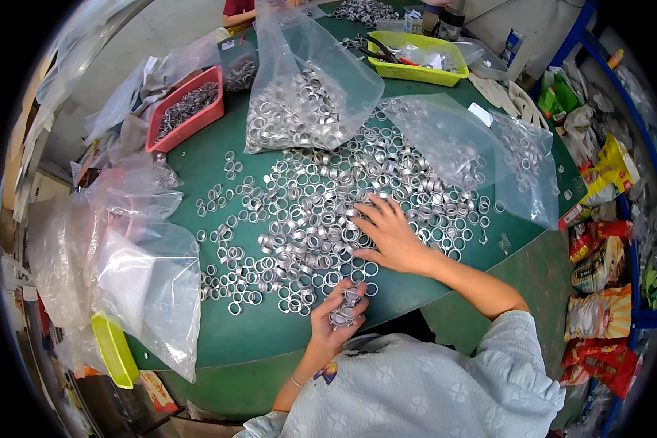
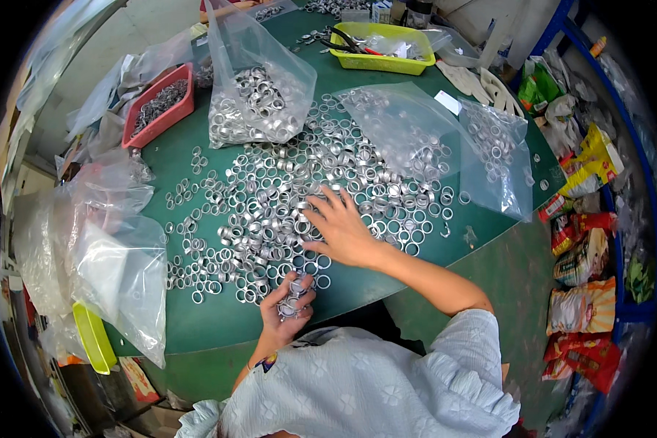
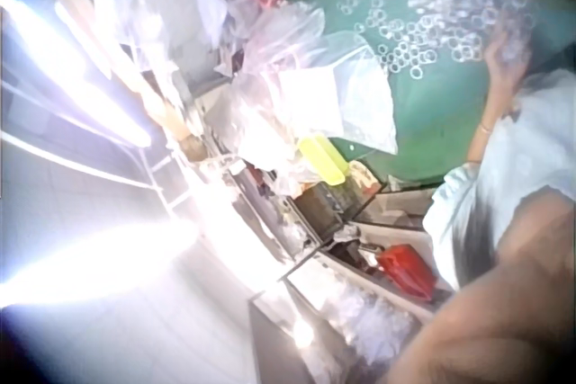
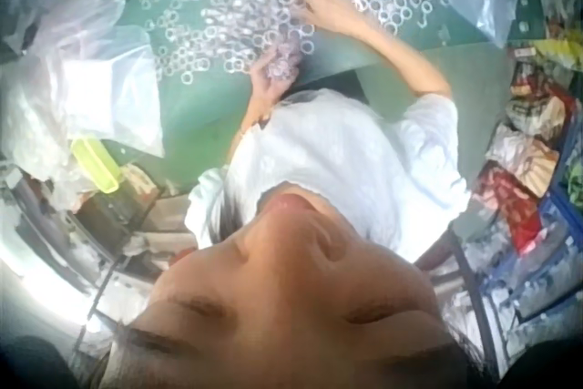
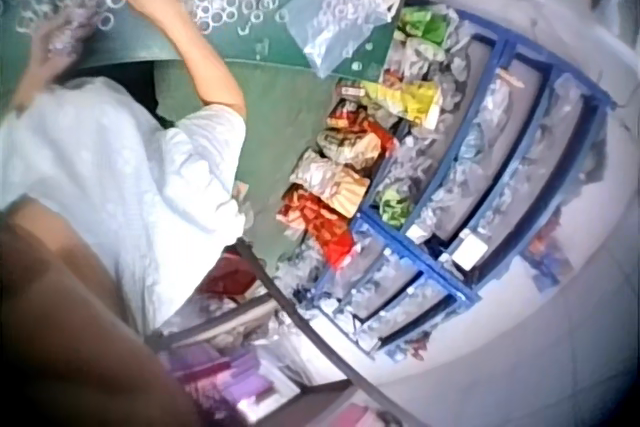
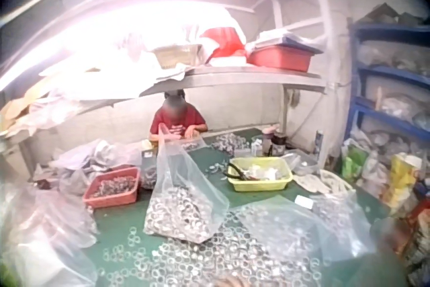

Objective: The person picks up small metal rings one by one from a pile on the table, holding them between their fingers to check them before placing them into a separate group or into a hand.

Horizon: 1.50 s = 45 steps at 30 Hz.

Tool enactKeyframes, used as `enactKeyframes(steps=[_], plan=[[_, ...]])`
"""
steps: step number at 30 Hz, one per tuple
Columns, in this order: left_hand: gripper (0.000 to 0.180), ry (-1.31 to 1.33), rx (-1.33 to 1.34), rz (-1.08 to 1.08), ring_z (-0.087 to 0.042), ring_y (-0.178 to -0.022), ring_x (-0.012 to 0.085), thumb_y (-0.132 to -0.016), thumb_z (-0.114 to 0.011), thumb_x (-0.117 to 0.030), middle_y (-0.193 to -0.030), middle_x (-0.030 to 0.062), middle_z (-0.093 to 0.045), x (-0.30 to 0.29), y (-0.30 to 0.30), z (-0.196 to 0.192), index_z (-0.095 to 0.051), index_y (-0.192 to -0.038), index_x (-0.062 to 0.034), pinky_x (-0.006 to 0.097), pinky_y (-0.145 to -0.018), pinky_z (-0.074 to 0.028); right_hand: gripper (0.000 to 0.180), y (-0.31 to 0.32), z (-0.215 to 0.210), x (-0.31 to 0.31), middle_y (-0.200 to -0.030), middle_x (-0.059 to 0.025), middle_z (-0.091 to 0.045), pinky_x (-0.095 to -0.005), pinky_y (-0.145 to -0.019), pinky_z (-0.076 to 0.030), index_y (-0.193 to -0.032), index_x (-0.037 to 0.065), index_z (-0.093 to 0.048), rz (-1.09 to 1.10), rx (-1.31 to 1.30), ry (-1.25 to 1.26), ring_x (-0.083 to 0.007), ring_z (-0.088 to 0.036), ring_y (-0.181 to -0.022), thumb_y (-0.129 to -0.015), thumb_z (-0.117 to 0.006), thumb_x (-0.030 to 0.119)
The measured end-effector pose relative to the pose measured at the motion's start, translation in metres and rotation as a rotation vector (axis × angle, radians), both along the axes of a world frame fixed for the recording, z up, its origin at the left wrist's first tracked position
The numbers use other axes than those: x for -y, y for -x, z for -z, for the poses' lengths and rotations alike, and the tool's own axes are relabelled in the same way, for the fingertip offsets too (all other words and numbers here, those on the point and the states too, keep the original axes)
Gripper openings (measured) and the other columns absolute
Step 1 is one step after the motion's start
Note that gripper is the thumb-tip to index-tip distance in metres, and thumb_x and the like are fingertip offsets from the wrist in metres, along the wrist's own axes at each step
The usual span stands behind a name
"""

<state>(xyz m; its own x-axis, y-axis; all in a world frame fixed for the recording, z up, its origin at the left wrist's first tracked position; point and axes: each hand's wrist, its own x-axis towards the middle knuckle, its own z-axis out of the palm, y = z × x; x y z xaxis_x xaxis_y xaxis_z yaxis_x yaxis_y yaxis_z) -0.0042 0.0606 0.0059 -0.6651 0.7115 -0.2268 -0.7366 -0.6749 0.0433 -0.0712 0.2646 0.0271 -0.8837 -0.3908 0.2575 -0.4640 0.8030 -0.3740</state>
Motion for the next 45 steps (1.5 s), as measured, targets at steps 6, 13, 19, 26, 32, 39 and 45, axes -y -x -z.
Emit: enactKeyframes(steps=[6, 13, 19, 26, 32, 39, 45], plan=[[0.026, 0.079, -0.066, 0.037, -0.044, -0.073, 0.0162, -0.085, -0.059, -0.023, -0.099, 0.0089, -0.046, -0.001, -0.008, -0.008, -0.051, -0.107, -0.0115, 0.026, -0.057, -0.042, 0.057, -0.029, 0.002, -0.004, -0.134, -0.0167, -0.036, -0.0522, -0.104, -0.022, -0.122, 0.004, -0.046, -0.087, 0.136, 0.060, -0.0383, -0.029, -0.127, -0.076, -0.067, 0.030], [0.019, 0.030, -0.020, 0.012, -0.042, -0.072, 0.0146, -0.086, -0.059, -0.023, -0.096, 0.0061, -0.046, 0.003, -0.014, 0.003, -0.051, -0.099, -0.0116, 0.025, -0.056, -0.039, 0.028, -0.035, -0.004, -0.013, -0.123, -0.0137, -0.047, -0.0464, -0.097, -0.033, -0.098, 0.006, -0.060, -0.140, 0.059, 0.253, -0.0335, -0.040, -0.119, -0.075, -0.067, 0.019], [0.016, 0.094, 0.055, 0.024, -0.042, -0.069, 0.0127, -0.086, -0.058, -0.020, -0.095, 0.0051, -0.045, -0.003, -0.015, -0.004, -0.047, -0.093, -0.0117, 0.022, -0.053, -0.037, 0.024, 0.054, -0.004, -0.040, -0.098, -0.0132, -0.057, -0.0417, -0.088, -0.037, -0.095, 0.001, -0.060, 0.228, -0.115, 0.349, -0.0298, -0.050, -0.099, -0.076, -0.064, 0.015], [0.016, 0.072, 0.070, 0.048, -0.041, -0.068, 0.0122, -0.087, -0.057, -0.020, -0.094, 0.0059, -0.044, -0.003, -0.015, -0.004, -0.046, -0.094, -0.0106, 0.021, -0.052, -0.036, 0.025, 0.119, 0.008, -0.032, -0.099, -0.0135, -0.058, -0.0404, -0.085, -0.035, -0.092, 0.001, -0.062, 0.411, -0.001, -0.180, -0.0288, -0.049, -0.101, -0.074, -0.065, 0.018], [0.017, 0.086, 0.036, 0.034, -0.041, -0.066, 0.0129, -0.087, -0.056, -0.021, -0.095, 0.0070, -0.046, -0.001, -0.015, -0.002, -0.052, -0.099, -0.0094, 0.022, -0.052, -0.036, 0.028, 0.087, -0.006, -0.046, -0.085, -0.0127, -0.061, -0.0357, -0.073, -0.039, -0.085, 0.000, -0.063, 0.313, -0.152, 0.285, -0.0256, -0.055, -0.085, -0.073, -0.069, 0.025], [0.032, 0.125, 0.141, -0.032, -0.048, -0.118, 0.0283, -0.089, -0.050, -0.020, -0.140, 0.0111, -0.036, -0.014, 0.001, -0.017, -0.050, -0.118, -0.0076, 0.036, -0.081, -0.053, 0.015, 0.006, -0.039, -0.018, -0.077, -0.0055, -0.064, -0.0282, -0.064, -0.044, -0.082, 0.003, -0.067, -0.057, 0.547, 0.700, -0.0131, -0.056, -0.071, -0.079, -0.065, 0.018], [0.031, 0.054, 0.101, -0.072, -0.049, -0.116, 0.0317, -0.091, -0.047, -0.023, -0.129, 0.0165, -0.046, -0.017, 0.008, 0.004, -0.050, -0.118, -0.0069, 0.041, -0.077, -0.056, 0.023, 0.057, -0.023, -0.011, -0.075, -0.0123, -0.059, -0.0382, -0.072, -0.041, -0.075, 0.000, -0.064, 0.283, 0.021, 0.310, -0.0286, -0.054, -0.080, -0.081, -0.063, 0.022]])
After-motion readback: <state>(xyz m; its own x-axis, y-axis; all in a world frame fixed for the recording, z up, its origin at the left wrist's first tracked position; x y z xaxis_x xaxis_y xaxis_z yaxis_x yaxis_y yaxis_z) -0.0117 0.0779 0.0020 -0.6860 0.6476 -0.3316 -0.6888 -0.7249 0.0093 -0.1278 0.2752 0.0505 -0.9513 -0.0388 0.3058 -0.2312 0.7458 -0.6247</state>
